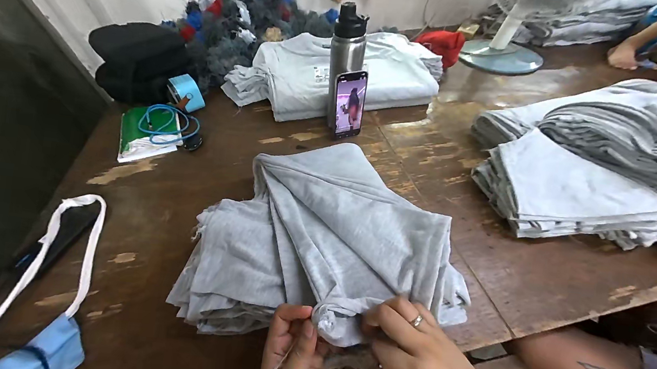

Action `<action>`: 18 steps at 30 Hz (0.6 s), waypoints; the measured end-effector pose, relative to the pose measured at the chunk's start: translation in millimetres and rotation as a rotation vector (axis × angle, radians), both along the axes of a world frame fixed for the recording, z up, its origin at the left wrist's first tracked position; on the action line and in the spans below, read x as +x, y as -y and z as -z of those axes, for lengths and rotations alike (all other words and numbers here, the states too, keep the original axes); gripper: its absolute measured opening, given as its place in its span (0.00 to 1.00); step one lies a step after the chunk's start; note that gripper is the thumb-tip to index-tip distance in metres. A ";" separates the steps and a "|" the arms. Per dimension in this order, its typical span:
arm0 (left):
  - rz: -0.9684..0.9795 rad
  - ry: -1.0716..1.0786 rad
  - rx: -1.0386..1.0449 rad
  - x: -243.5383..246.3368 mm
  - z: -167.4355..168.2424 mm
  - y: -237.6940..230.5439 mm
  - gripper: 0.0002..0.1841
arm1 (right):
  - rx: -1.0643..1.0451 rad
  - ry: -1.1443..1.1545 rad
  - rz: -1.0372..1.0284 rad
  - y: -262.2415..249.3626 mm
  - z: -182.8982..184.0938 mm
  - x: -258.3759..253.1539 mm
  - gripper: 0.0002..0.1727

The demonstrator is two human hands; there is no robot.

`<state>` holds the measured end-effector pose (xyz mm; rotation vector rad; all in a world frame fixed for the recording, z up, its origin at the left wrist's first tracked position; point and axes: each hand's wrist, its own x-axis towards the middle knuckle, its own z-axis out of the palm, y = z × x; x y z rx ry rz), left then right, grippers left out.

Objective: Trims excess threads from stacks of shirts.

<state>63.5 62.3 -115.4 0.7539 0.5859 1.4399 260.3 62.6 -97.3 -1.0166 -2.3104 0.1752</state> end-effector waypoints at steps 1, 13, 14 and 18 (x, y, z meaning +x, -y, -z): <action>0.005 0.014 0.001 -0.8 1.0 -0.1 0.09 | 0.004 -0.021 -0.050 -0.6 -0.9 2.2 0.19; -0.140 -0.307 0.285 -3.8 6.3 5.0 0.14 | 0.357 -0.232 0.129 -9.9 11.1 4.8 0.09; -0.146 -0.320 0.321 -5.8 7.1 4.2 0.14 | 0.361 -0.244 0.097 -10.3 11.6 4.9 0.10; -0.179 -0.360 0.366 -8.9 8.1 3.5 0.12 | 0.272 -0.073 0.177 -18.7 15.8 6.2 0.13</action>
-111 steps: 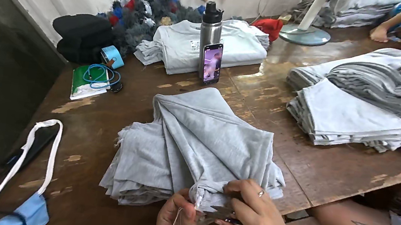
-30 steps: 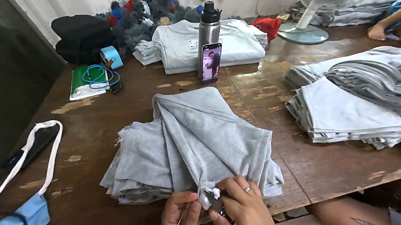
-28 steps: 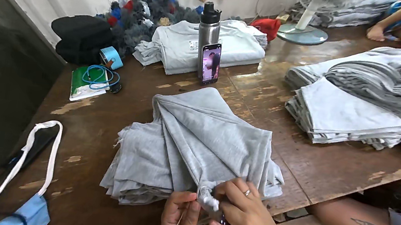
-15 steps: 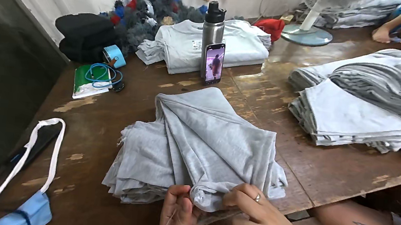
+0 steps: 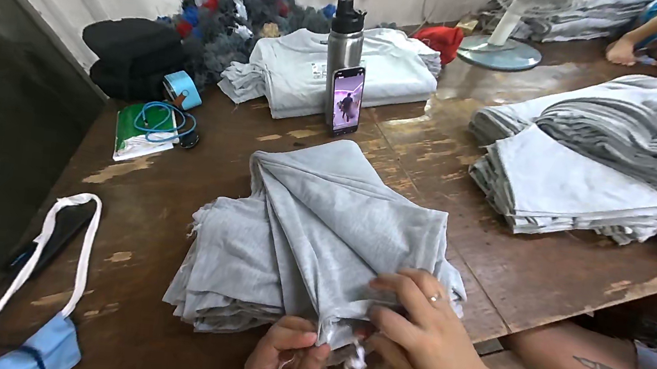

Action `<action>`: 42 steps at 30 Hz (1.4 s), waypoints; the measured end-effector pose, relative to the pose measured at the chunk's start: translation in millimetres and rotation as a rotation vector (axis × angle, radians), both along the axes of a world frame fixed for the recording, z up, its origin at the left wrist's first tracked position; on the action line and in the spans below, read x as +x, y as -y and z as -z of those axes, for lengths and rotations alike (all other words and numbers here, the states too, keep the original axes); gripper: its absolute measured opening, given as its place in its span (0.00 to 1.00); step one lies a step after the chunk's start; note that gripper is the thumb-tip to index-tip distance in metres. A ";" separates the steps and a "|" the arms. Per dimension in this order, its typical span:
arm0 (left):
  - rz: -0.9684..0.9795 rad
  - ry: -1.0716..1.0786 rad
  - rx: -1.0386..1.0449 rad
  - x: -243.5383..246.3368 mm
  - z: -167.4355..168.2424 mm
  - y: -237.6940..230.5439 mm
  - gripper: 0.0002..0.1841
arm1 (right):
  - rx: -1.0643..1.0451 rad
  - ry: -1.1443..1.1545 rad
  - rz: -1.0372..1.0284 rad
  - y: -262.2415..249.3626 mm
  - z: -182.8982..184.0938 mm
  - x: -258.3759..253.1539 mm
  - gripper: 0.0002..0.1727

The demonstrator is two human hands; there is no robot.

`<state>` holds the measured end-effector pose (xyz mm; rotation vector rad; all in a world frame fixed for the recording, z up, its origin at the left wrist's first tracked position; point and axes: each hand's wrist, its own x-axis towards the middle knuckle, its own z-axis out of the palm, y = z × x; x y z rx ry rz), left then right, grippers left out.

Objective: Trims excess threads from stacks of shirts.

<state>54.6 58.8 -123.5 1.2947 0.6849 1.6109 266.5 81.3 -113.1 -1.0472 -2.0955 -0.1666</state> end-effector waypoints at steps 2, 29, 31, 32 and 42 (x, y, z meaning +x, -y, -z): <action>-0.008 -0.022 -0.008 0.1 -1.9 0.4 0.11 | -0.040 0.047 0.013 -3.8 0.5 0.3 0.14; 0.143 -0.513 0.084 -28.3 -5.3 -6.8 0.03 | -0.108 0.310 0.065 16.7 1.3 8.1 0.36; 0.164 -0.517 0.089 -28.8 -5.3 -6.8 0.04 | -0.112 0.314 0.067 17.3 1.4 7.8 0.36; 0.167 -0.522 0.095 -29.0 -5.3 -7.3 0.04 | -0.113 0.314 0.072 17.5 1.8 7.6 0.35; 0.158 -0.504 0.093 -35.7 -9.9 -6.7 0.04 | -0.092 0.299 0.109 18.0 5.9 4.8 0.35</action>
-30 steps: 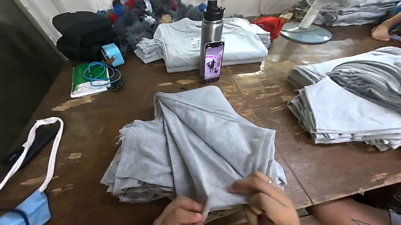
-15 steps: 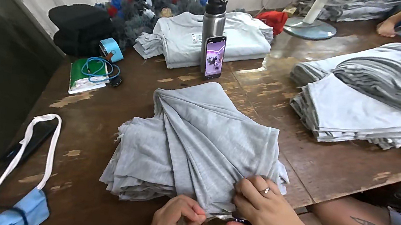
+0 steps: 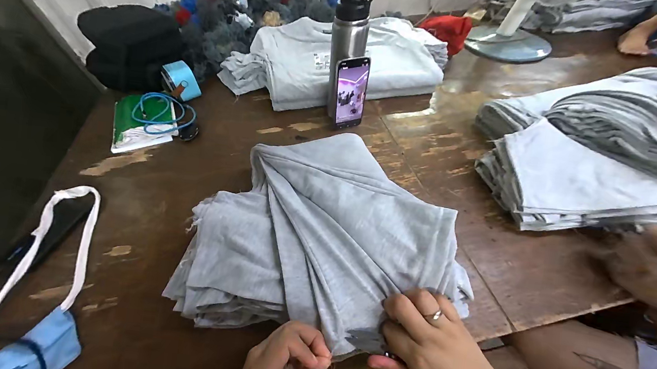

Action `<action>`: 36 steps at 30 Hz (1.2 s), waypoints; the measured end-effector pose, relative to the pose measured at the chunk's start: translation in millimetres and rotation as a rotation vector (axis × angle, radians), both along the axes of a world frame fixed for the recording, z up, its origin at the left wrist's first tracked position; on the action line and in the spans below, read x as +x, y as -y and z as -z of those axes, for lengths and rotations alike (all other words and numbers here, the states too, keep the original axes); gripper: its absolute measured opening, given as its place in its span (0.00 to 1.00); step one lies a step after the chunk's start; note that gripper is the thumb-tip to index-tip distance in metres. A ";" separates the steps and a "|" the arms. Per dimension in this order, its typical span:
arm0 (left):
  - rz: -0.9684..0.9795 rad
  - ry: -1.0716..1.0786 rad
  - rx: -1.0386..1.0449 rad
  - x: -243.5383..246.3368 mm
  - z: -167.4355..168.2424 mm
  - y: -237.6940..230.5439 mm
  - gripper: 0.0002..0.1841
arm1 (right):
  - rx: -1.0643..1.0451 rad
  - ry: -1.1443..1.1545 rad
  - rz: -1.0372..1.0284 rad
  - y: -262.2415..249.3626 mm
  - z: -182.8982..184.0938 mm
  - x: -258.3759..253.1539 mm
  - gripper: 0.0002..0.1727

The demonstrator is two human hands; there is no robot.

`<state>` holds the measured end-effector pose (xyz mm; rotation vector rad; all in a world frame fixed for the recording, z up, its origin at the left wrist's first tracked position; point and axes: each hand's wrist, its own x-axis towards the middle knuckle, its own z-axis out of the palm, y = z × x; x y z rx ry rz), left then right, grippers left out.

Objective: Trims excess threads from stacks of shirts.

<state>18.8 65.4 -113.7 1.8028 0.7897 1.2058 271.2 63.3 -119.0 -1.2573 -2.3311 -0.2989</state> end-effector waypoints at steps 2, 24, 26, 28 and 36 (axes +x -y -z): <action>0.025 0.000 0.012 1.1 1.2 0.7 0.05 | 0.021 0.000 0.041 0.5 1.6 -5.8 0.35; -0.081 -0.659 0.203 -9.6 -37.0 21.7 0.11 | 0.230 -0.468 0.262 -41.2 -42.4 43.2 0.14; 0.014 -0.695 0.173 -13.1 -34.1 20.9 0.15 | 0.354 -0.527 0.379 -43.3 -50.1 67.0 0.17; 0.083 -0.687 0.165 -16.2 -33.5 18.9 0.14 | 0.359 -0.602 0.265 -28.9 -55.7 58.1 0.14; -0.141 -0.523 0.331 2.9 -25.0 11.4 0.11 | -0.033 -0.294 -0.305 -20.3 -6.2 -8.1 0.05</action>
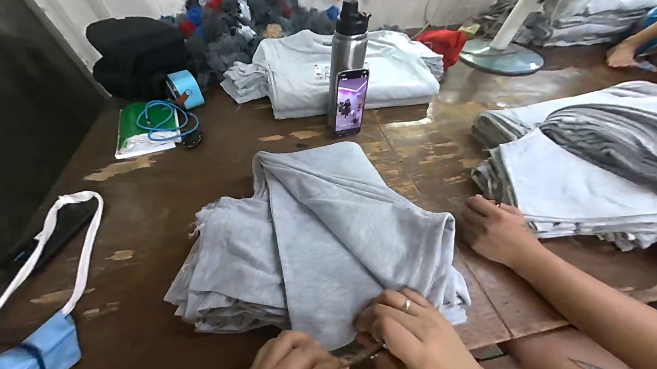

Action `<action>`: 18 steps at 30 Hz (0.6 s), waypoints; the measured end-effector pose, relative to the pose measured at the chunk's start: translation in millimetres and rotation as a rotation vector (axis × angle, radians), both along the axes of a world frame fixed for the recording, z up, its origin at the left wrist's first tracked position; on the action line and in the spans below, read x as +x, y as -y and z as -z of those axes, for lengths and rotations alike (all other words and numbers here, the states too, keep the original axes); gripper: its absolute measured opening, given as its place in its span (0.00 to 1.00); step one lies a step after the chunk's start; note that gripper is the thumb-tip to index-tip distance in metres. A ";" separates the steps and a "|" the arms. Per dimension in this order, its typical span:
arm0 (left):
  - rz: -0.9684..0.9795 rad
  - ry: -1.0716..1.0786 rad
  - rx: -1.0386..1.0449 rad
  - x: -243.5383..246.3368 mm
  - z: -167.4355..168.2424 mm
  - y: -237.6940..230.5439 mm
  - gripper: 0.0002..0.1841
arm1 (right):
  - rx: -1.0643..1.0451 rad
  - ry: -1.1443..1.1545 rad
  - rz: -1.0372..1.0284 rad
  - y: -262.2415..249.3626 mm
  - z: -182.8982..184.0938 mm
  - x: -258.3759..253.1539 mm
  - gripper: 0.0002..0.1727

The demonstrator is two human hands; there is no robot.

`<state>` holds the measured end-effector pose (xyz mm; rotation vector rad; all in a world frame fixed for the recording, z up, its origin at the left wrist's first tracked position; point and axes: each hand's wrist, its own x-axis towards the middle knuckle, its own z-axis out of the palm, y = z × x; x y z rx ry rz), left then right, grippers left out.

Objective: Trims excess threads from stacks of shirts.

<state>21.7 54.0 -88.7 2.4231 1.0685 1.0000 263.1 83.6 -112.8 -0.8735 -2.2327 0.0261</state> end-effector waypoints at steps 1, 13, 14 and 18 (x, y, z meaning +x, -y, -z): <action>-0.025 0.003 0.007 1.8 2.4 -1.2 0.12 | -0.024 -0.053 -0.008 -0.3 1.5 0.4 0.04; -0.220 0.279 0.039 27.5 19.5 -15.2 0.12 | -0.022 -0.488 0.007 -11.2 -26.6 4.4 0.09; -0.179 0.365 -0.018 28.7 20.2 -16.0 0.13 | -0.012 -0.447 0.073 -15.1 -23.8 1.4 0.08; 0.091 1.017 -0.531 29.8 13.1 -19.4 0.25 | -0.030 -0.169 0.271 -23.8 -7.1 -16.0 0.07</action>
